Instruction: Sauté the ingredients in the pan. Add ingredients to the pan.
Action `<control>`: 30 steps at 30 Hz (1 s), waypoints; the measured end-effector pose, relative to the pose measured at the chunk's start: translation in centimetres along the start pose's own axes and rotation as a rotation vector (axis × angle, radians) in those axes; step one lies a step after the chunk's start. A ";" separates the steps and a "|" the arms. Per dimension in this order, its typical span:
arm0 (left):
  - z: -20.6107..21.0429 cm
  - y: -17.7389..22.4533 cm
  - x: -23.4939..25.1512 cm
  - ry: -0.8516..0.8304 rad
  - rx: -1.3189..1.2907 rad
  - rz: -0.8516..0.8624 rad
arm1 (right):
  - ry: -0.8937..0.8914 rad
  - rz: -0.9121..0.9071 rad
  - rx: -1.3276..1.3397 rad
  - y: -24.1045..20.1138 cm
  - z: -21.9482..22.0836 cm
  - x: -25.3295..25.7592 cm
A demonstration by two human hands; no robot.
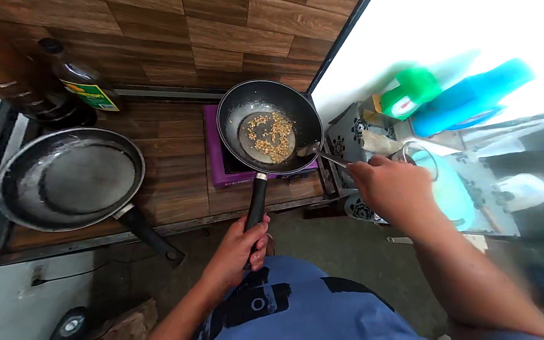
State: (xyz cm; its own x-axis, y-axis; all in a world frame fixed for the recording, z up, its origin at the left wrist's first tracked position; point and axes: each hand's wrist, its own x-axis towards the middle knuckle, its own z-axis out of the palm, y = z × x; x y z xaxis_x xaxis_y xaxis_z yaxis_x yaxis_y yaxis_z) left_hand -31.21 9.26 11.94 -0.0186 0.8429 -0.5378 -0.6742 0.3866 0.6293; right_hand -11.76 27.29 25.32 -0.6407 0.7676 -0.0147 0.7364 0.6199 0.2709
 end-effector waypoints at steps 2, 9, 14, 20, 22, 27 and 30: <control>-0.1 -0.5 -0.2 0.014 0.020 0.022 | -0.095 0.071 0.033 -0.8 1.2 1.7; -2.1 -2.3 1.0 0.079 0.140 0.053 | 0.096 0.078 0.228 0.0 3.2 3.8; -2.2 -2.6 1.1 0.075 0.147 0.057 | 0.256 0.007 0.294 -0.1 5.1 7.4; -2.5 -3.0 1.3 0.078 0.169 0.066 | 0.249 -0.055 0.238 -0.9 8.4 9.1; -2.5 -2.9 1.3 0.070 0.169 0.069 | 0.128 0.027 0.216 -1.2 7.2 6.8; -2.7 -2.9 1.3 0.060 0.159 0.063 | -0.006 0.054 0.219 -0.9 5.2 0.2; -2.8 -3.0 1.4 0.056 0.157 0.063 | 0.035 -0.005 0.295 0.3 4.0 -1.4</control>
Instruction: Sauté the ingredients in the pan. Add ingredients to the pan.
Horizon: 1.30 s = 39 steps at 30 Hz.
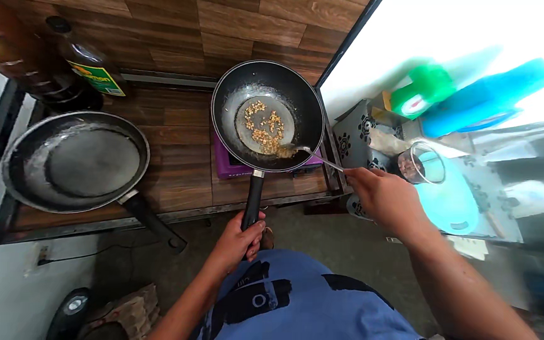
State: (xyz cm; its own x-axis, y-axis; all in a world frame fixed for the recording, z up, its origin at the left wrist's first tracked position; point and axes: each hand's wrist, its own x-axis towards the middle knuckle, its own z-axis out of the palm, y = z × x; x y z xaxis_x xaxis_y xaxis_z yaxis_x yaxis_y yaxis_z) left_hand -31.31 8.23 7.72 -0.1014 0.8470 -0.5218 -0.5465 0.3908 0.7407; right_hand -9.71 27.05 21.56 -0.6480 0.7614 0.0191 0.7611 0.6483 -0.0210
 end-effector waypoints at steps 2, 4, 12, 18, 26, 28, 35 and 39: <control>-0.1 0.0 0.1 -0.005 -0.007 0.002 | 0.052 0.006 -0.022 0.0 -0.5 -0.1; -0.1 0.0 0.0 -0.012 -0.011 0.000 | 0.053 0.041 -0.079 -0.4 -0.5 0.1; -0.4 -0.1 0.1 -0.025 -0.015 -0.003 | 0.029 -0.027 0.010 -2.9 -1.2 3.0; -0.5 -0.5 0.3 -0.014 0.017 0.009 | 0.127 0.032 -0.006 -4.8 2.9 11.2; -0.8 -0.4 0.4 -0.035 0.037 0.008 | 0.035 -0.009 0.008 -2.4 3.0 3.5; -0.8 -0.6 0.5 -0.038 0.038 0.010 | 0.017 -0.021 0.055 -1.6 1.5 2.5; -0.9 -0.7 0.5 -0.026 0.054 0.007 | 0.000 0.130 -0.002 -1.2 2.4 4.6; -1.0 -0.7 0.6 -0.032 0.043 0.012 | 0.028 -0.021 -0.003 -0.7 1.5 1.0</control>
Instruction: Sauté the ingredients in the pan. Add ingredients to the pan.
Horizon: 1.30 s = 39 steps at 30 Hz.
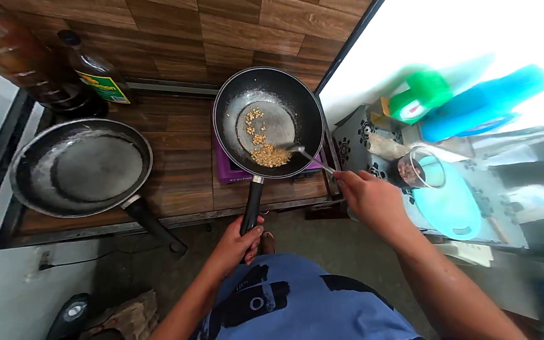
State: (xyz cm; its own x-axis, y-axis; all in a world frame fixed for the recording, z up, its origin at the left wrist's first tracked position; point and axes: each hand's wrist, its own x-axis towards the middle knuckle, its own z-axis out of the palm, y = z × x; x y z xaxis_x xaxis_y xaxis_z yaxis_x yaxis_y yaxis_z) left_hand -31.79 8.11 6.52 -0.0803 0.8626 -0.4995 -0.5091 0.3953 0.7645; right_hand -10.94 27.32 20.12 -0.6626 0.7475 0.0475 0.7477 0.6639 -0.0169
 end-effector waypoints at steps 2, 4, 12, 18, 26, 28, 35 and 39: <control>0.0 -0.2 0.0 -0.001 -0.003 0.004 | 0.019 -0.027 0.046 0.1 -1.0 0.1; 0.0 -0.3 0.0 0.005 -0.003 0.004 | 0.048 0.004 0.065 -0.5 -1.3 2.0; -0.1 -0.5 0.1 0.017 0.036 0.013 | 0.080 -0.045 0.059 -4.7 3.2 8.3; -0.3 -0.7 0.3 0.004 0.014 0.017 | 0.067 -0.220 0.080 -2.2 1.1 2.4; -0.2 -0.7 0.2 0.021 0.025 0.008 | 0.176 -0.023 0.073 -3.1 3.1 8.5; -0.2 -0.6 0.1 0.016 0.020 0.012 | 0.156 -0.035 0.082 -3.0 4.0 7.4; -0.5 -0.7 0.3 -0.021 0.006 0.018 | 0.106 -0.109 0.113 -0.8 1.5 0.9; -0.5 -0.9 0.3 -0.016 0.014 0.026 | 0.150 -0.045 0.155 -2.6 1.8 4.4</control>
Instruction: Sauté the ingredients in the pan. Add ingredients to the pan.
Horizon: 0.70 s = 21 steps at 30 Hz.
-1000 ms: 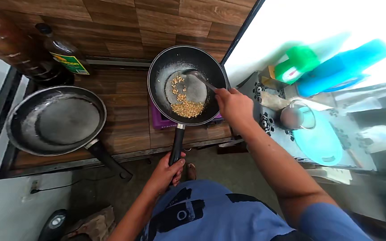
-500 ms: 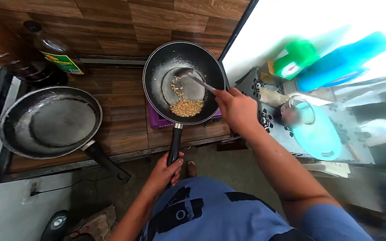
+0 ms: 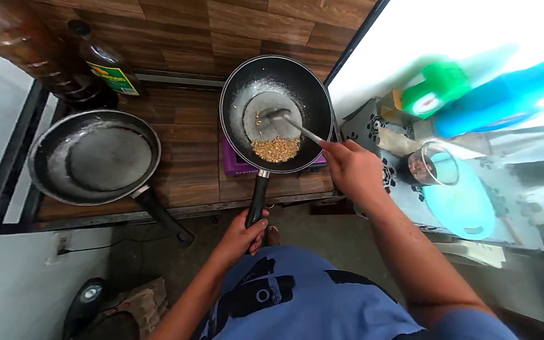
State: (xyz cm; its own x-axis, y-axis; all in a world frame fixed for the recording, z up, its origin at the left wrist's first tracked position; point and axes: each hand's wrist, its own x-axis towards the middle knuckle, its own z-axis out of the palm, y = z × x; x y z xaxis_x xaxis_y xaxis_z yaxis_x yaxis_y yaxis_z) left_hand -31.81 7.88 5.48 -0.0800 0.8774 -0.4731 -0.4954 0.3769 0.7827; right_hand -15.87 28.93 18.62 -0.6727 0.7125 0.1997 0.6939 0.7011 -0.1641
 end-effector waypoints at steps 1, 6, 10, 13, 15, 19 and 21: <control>0.1 0.0 0.0 0.005 0.006 -0.001 | 0.020 -0.001 -0.006 -0.4 0.8 0.9; 0.1 0.1 -0.1 0.009 0.007 -0.009 | -0.017 -0.083 -0.030 -0.3 2.2 -0.3; 0.0 0.0 0.0 -0.003 -0.002 -0.009 | -0.093 -0.091 0.001 2.1 -1.6 -4.0; 0.0 0.1 0.1 0.002 -0.002 -0.011 | -0.106 -0.061 -0.008 3.2 -5.3 -5.2; 0.1 0.1 0.1 0.004 0.002 -0.011 | -0.110 -0.033 -0.072 2.8 -6.4 -5.4; 0.2 -0.2 0.1 0.022 0.020 0.001 | -0.202 0.030 -0.054 1.1 -5.0 -4.7; 0.2 -0.1 0.1 0.031 0.037 0.009 | -0.173 -0.017 -0.011 1.1 -4.9 -4.6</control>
State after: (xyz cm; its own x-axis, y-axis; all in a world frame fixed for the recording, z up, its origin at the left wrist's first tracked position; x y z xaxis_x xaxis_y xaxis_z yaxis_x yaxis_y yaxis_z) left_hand -31.61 8.02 5.45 -0.1116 0.8713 -0.4779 -0.4623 0.3801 0.8011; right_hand -10.75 26.22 22.24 -0.7181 0.6952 0.0327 0.6840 0.7137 -0.1512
